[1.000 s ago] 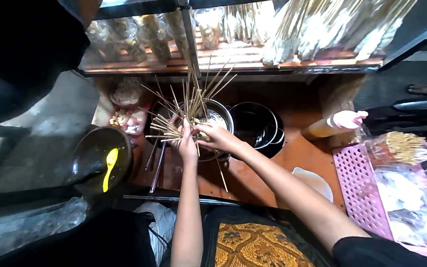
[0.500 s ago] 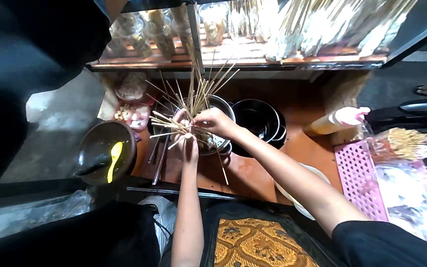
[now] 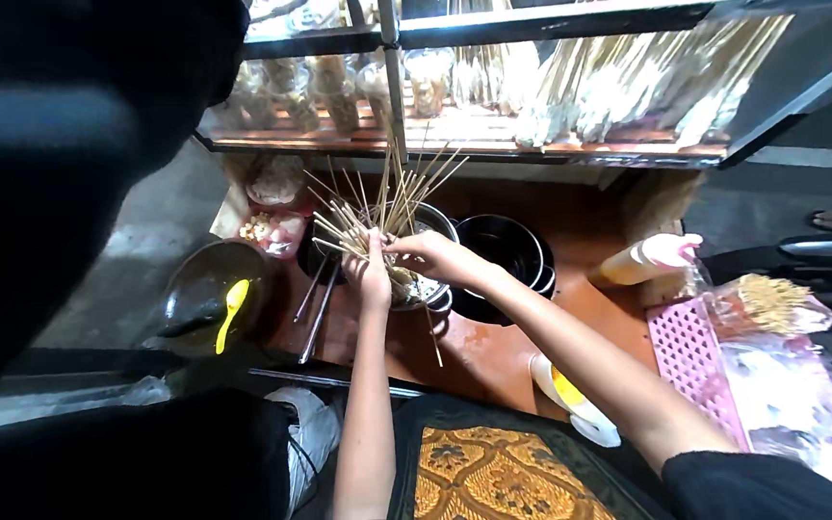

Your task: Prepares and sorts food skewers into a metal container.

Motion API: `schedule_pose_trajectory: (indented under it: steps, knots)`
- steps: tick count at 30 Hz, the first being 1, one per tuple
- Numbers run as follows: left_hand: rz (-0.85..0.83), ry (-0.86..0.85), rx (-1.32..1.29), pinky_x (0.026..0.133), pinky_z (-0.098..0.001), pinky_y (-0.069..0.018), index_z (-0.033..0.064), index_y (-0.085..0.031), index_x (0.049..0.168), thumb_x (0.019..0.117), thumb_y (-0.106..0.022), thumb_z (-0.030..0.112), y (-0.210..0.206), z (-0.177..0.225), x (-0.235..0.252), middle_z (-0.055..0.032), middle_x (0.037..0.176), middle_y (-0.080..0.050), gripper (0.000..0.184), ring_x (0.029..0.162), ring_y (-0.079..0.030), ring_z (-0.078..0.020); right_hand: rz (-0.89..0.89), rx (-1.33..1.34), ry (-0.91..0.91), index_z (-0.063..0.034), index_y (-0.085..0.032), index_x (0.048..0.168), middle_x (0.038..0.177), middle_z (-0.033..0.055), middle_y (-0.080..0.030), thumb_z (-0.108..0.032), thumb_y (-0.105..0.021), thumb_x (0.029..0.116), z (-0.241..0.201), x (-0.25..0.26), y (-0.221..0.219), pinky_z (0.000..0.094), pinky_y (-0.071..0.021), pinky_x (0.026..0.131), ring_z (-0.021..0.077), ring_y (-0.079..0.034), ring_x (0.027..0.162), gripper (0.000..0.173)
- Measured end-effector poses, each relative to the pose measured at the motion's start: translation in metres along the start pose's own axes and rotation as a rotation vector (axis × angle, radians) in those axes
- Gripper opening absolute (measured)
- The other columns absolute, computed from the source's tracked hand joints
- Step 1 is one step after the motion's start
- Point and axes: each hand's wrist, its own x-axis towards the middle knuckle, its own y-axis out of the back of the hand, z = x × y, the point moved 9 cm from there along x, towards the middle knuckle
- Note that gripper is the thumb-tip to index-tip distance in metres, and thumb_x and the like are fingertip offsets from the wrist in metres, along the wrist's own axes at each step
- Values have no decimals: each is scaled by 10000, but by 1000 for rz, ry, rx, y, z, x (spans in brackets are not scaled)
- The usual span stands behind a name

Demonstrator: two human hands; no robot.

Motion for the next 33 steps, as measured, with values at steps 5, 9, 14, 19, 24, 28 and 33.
schedule_pose_trajectory:
  steps: [5,9,14,19,24,28,33]
  knots:
    - [75,89,100,908,-315,-515,93,-631,1158,1051,-555,345,8,-13,0,9,938,-655,284,932,-635,-84,74,-65,-206,-45,-724,1180,1048,103,-746,-141,-585,1026,10,-69,8,372,-601,873,183,-721,923,228]
    - [90,26,56,843,-287,-510,102,-616,1075,1059,-542,322,6,-10,-1,26,878,-605,233,863,-608,-64,-112,-267,-376,-59,-729,1152,1049,153,-740,-155,-567,1019,23,-113,-13,570,-576,800,343,-728,915,231]
    - [140,31,-2,804,-240,-528,88,-605,1039,1069,-516,264,7,1,-3,54,818,-600,200,806,-615,-27,155,-405,-537,-51,-748,1100,995,150,-739,-208,-614,1008,39,-146,15,576,-582,725,342,-734,863,227]
    - [139,-67,-96,813,-248,-561,97,-571,1064,1075,-493,234,9,10,-2,69,811,-621,158,792,-643,-29,35,-463,-597,-86,-695,1262,1277,149,-683,-168,-632,998,48,-143,4,570,-579,807,378,-685,1105,283]
    - [253,-188,-223,702,-233,-562,105,-567,956,1065,-470,120,16,22,0,75,726,-593,147,678,-618,-33,49,-488,-636,-84,-666,1330,1345,146,-651,-177,-652,981,51,-136,-6,557,-577,803,379,-666,1139,361]
    - [275,-233,-284,629,-231,-546,99,-551,900,1050,-421,78,19,33,7,70,652,-543,200,588,-578,-46,22,-433,-614,-108,-654,1350,1354,128,-653,-176,-615,989,50,-121,-24,531,-581,855,349,-652,1190,369]
    - [199,-308,-386,551,-197,-497,137,-523,876,1082,-377,151,17,40,10,104,589,-493,253,514,-517,-16,156,-123,-672,-69,-667,1339,1314,152,-676,-186,-480,1060,61,-83,-13,509,-499,1041,315,-626,1251,355]
